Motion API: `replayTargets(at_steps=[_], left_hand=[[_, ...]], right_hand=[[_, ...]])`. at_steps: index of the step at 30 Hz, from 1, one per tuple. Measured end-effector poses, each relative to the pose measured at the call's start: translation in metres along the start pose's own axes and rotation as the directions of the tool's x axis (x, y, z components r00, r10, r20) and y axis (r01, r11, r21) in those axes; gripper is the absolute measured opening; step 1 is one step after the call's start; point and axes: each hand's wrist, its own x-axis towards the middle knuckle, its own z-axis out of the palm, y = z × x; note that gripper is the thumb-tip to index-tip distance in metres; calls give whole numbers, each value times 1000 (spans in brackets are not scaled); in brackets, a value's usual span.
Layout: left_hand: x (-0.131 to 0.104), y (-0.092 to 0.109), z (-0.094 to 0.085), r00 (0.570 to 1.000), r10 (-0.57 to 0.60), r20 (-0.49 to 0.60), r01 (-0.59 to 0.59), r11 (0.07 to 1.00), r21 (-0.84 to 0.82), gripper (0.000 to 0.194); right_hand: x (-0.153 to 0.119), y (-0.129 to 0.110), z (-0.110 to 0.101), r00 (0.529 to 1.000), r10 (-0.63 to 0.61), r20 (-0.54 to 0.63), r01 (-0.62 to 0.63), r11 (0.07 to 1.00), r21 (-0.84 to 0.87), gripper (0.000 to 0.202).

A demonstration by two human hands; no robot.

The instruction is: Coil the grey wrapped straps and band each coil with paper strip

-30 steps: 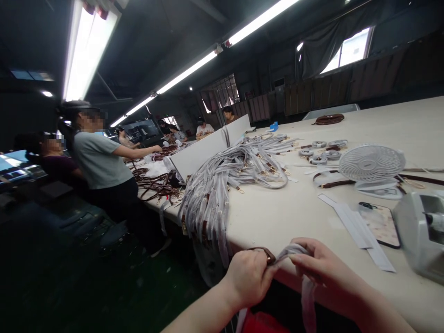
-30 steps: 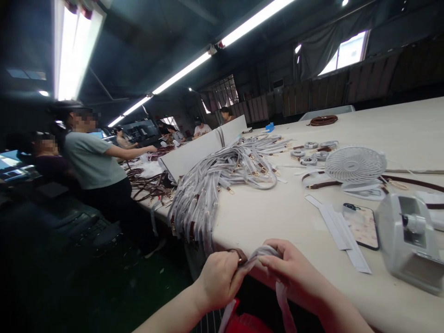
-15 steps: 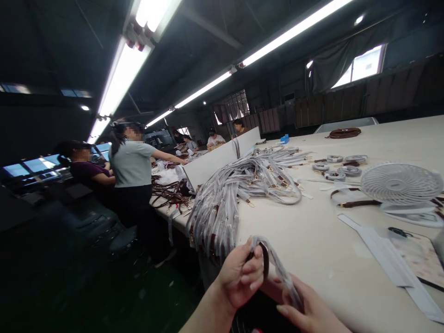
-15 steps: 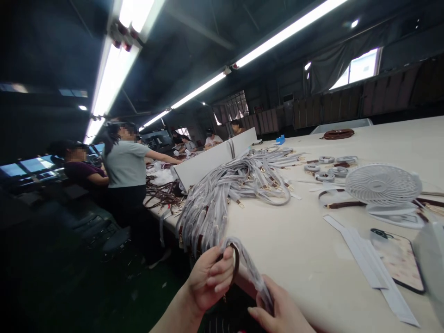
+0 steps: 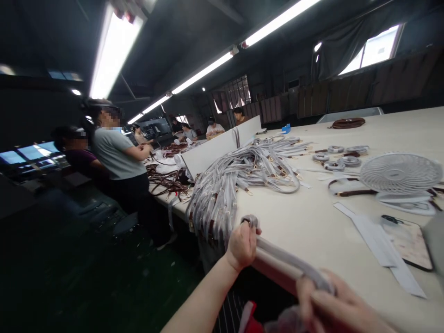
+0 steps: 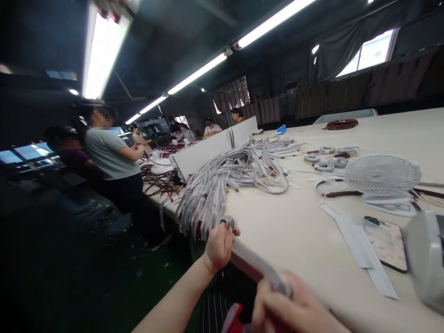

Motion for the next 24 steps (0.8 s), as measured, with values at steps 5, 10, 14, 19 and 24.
replayTargets(at_steps=[5,10,14,19,24], left_hand=[[-45,24,20,893,168,417,-242,961,130,30],[-37,41,19,716,-324,619,584,763,-276,50],[-26,40,7,581,-347,736,813,213,-541,49],[-7,47,-6,617,-315,721,740,-79,-668,49],[13,61,-16,679,-382,627,642,-105,-760,50]], right_hand=[[25,1,-53,940,38,-339,-21,998,53,58],[49,42,-59,886,-66,-459,-132,912,-387,53],[45,51,-40,892,-146,-428,-8,941,-338,39],[37,50,-12,984,-159,-82,144,975,-169,45],[45,61,-7,999,7,-46,-20,956,-291,42]])
